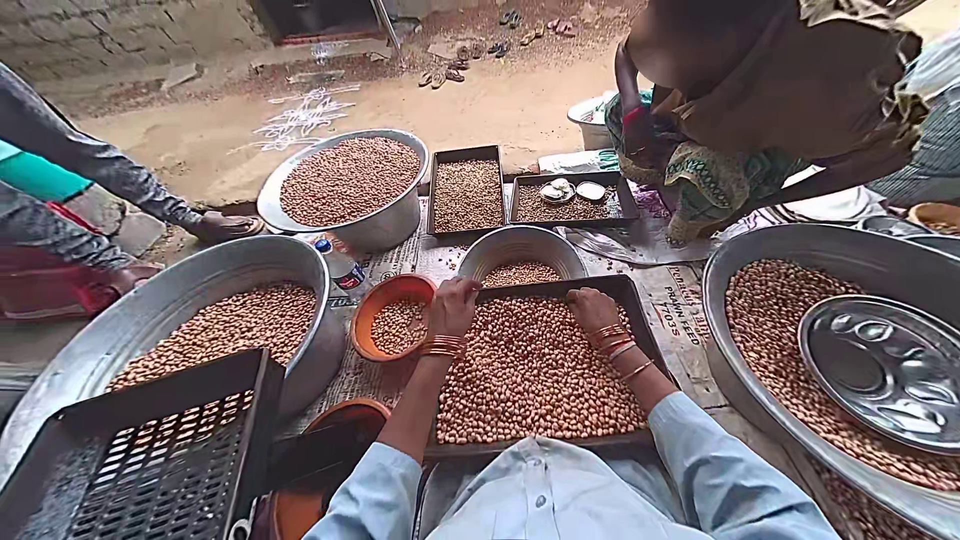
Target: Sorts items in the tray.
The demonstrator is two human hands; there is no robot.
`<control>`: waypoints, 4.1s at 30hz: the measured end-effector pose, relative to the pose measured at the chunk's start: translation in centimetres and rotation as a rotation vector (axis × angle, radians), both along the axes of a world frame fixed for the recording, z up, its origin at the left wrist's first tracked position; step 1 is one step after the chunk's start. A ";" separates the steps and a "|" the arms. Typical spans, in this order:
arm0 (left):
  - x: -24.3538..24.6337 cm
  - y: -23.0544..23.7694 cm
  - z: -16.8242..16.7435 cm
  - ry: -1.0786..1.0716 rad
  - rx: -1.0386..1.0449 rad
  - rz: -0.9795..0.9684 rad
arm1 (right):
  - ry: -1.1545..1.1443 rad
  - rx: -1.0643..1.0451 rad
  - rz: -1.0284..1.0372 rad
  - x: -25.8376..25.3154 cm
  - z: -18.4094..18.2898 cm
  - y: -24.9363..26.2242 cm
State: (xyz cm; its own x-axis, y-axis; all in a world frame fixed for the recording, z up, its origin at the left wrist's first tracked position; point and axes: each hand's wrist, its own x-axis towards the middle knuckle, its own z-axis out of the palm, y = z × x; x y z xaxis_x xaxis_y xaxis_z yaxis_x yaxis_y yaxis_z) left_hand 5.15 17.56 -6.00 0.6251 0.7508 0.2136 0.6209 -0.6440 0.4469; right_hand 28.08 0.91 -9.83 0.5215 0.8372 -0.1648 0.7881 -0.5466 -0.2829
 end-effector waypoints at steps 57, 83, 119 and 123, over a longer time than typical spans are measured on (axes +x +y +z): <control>-2.8 -13.7 -6.3 0.135 -0.453 -0.632 | 0.689 0.536 -0.220 -4.4 1.3 -17.3; -2.7 -13.4 -7.1 0.016 -1.084 -0.651 | 0.230 0.035 0.275 -12.0 3.2 -11.9; -1.7 -5.3 -5.2 0.317 -0.175 -0.113 | 0.225 0.000 0.276 -6.0 -0.5 0.1; -2.9 -4.3 -4.2 0.028 -0.354 0.012 | 0.562 0.299 0.022 -3.3 -0.4 -3.1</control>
